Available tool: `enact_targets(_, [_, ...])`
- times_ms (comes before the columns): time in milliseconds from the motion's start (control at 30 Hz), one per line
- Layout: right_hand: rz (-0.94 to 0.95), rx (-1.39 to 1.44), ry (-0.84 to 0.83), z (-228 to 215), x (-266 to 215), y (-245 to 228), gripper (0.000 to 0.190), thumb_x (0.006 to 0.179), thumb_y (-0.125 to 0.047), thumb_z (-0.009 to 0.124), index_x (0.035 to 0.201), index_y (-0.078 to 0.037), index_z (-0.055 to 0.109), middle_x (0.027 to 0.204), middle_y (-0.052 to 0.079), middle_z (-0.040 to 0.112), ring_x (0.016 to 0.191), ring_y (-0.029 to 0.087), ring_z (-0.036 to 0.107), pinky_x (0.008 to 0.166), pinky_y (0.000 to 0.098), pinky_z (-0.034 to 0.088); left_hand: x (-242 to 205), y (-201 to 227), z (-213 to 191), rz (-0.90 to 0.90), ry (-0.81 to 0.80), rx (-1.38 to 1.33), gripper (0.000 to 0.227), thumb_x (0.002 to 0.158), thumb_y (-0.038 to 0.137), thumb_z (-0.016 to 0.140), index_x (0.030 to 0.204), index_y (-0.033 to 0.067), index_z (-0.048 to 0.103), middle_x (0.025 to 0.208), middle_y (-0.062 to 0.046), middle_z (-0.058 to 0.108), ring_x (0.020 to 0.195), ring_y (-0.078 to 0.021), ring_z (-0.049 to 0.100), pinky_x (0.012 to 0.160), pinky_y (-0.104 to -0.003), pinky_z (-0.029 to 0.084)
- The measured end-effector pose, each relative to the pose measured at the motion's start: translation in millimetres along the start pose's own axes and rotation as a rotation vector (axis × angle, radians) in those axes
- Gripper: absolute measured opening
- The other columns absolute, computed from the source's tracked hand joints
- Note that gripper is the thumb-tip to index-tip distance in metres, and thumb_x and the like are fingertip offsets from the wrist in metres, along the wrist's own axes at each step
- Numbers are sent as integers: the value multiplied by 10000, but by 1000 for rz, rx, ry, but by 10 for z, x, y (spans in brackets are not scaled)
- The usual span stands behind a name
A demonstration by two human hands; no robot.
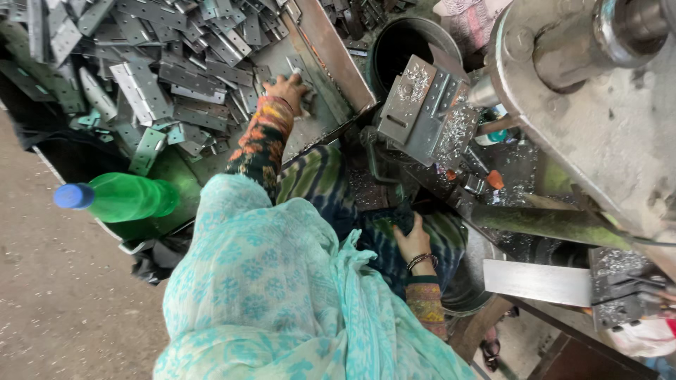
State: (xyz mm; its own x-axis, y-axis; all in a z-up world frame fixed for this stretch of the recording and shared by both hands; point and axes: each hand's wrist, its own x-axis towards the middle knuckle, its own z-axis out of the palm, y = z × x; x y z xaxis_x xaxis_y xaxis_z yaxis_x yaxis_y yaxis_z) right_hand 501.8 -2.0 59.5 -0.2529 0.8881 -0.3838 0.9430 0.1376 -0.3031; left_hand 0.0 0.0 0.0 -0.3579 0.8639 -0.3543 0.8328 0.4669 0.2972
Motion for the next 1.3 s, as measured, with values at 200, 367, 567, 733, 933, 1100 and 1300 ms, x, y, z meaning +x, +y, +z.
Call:
enact_targets(200, [-40,10,38,-13,-44,-46,802,861,-384,739,1514,-76,390,1208,300,696,1142,438,678,982,460,547,-361,333,549,-33,49,-90,652,800,410,802,1418,368,599,1601,3,373,1444,-327,377,1036,-699,425])
enact_targets(367, [-55,-9,51,2,-28,-3,830,851,-401,741,1513,-58,377,1203,320,678,1158,469,648,997,484,518,-384,151,1018,-53,324,-269,657,746,356,840,1352,223,625,1521,-104,416,1375,-404,387,988,-617,452])
enact_targets(567, [-98,5,51,-12,-38,-45,814,861,-393,731,1507,-44,380,1211,327,676,1171,472,642,1012,484,512,-200,-289,1492,-33,664,-474,617,697,225,903,1254,53,702,1332,-182,619,1203,-422,569,1042,-478,494])
enact_targets(733, [-63,5,35,-37,-66,-82,825,861,-391,725,1518,-41,370,1214,321,679,1158,462,657,1006,478,522,-200,-436,1616,-128,865,-642,721,552,176,992,1202,29,717,1286,-199,625,1175,-418,603,1020,-466,509])
enact_targets(933, [-27,-33,-3,-108,-111,-193,881,876,-407,728,1553,-26,313,1222,341,662,1131,462,670,993,476,535,-209,-449,1558,-613,827,-1018,814,508,167,988,1269,137,702,1293,-158,615,1091,-319,691,956,-389,570])
enact_targets(1100, [38,-26,-54,-136,-133,-232,892,876,-409,708,1571,-36,291,1225,320,670,1100,444,694,965,464,557,-296,-525,1574,-737,672,-997,855,498,217,1026,1286,185,695,1189,-142,644,1112,-324,651,983,-402,515])
enact_targets(1300, [-41,-26,13,-109,-119,-197,893,869,-414,737,1552,-19,320,1228,313,677,1123,443,675,973,470,545,-336,-510,1649,-746,683,-902,866,517,99,961,1319,133,637,1240,-170,584,1095,-345,641,973,-387,536])
